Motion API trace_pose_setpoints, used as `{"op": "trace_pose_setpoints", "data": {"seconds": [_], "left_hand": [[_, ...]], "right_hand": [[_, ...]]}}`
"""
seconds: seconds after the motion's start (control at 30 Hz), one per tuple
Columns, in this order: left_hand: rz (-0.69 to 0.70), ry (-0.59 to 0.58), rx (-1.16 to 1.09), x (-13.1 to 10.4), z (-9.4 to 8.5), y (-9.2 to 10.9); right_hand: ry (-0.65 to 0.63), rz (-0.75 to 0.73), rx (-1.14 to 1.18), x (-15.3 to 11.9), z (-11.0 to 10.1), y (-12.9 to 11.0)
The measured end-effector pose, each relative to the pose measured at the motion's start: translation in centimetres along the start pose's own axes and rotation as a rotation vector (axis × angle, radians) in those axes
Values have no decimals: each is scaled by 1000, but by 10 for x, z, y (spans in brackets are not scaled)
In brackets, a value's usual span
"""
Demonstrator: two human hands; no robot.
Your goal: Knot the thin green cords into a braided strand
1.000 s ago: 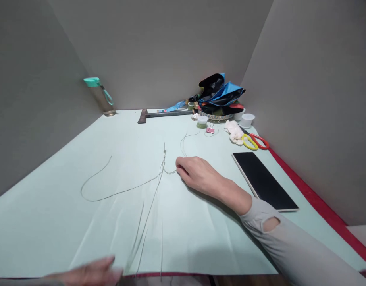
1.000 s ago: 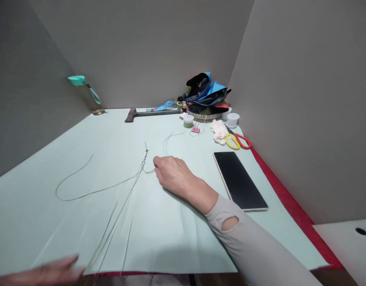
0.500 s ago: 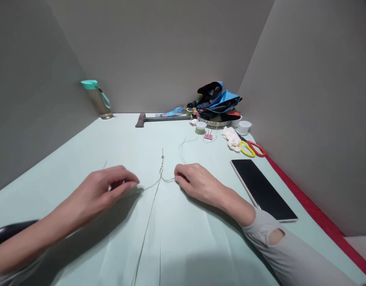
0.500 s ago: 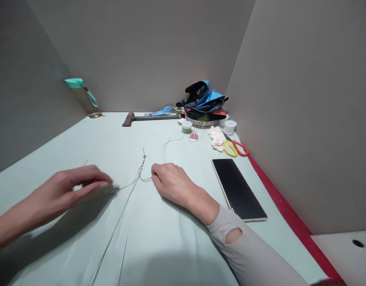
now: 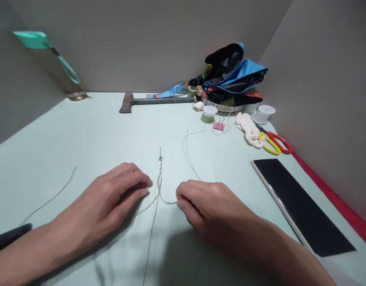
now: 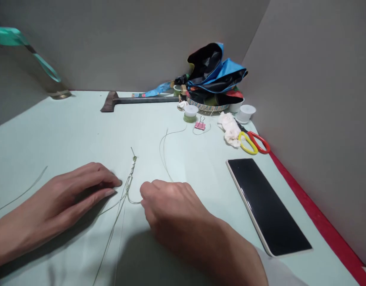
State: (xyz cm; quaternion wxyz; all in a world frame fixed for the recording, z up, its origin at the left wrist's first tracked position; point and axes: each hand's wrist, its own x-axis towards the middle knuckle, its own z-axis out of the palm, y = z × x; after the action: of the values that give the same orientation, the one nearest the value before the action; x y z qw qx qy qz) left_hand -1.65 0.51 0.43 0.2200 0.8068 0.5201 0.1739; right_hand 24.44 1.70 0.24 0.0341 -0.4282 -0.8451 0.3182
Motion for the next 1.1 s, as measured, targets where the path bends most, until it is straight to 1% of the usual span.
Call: {"op": "trace_pose_setpoints", "data": {"seconds": [0.07,0.13,0.2,0.27,0.33,0.37,0.43,0.53,0.67,0.7,0.8,0.9,1.03,1.1], "left_hand": [[35,27,-9,3,-2,-3],[50,54,2,9,-2,-6],[82,78,11,14,-1,-8],[144,91,5,16,1,-12],[223,117,-20,13,4,-17],[255,124,-30,9,6,-20],[292,132,-50,0,9,-21],[261,146,-84,-12,14,-16],[188,191,-128,-18,15,-6],[170,189,-130,-19,14,-4],[135,134,-104,-25,16,-5],[147,77,-26,-37,22,-8],[174,62,37,-48,32,-2],[190,82,48,-50,34,5]], "right_hand": [[-3,22,6,0,1,-2],[-9,5,30,-1,1,-4],[-39,-53,59,-3,-1,-7],[-61,-149,61,-7,-1,-10],[-81,-210,31,-12,-1,-13],[-87,-218,13,-14,0,-14],[-102,-177,-3,-18,2,-17],[-131,-79,41,-21,4,-24],[-66,94,232,-23,5,-30],[-52,110,290,-23,7,-30],[-39,51,373,-22,14,-27],[-55,-7,364,-19,21,-22],[-56,-44,297,-17,21,-23],[-70,-63,251,-17,17,-26]]}}
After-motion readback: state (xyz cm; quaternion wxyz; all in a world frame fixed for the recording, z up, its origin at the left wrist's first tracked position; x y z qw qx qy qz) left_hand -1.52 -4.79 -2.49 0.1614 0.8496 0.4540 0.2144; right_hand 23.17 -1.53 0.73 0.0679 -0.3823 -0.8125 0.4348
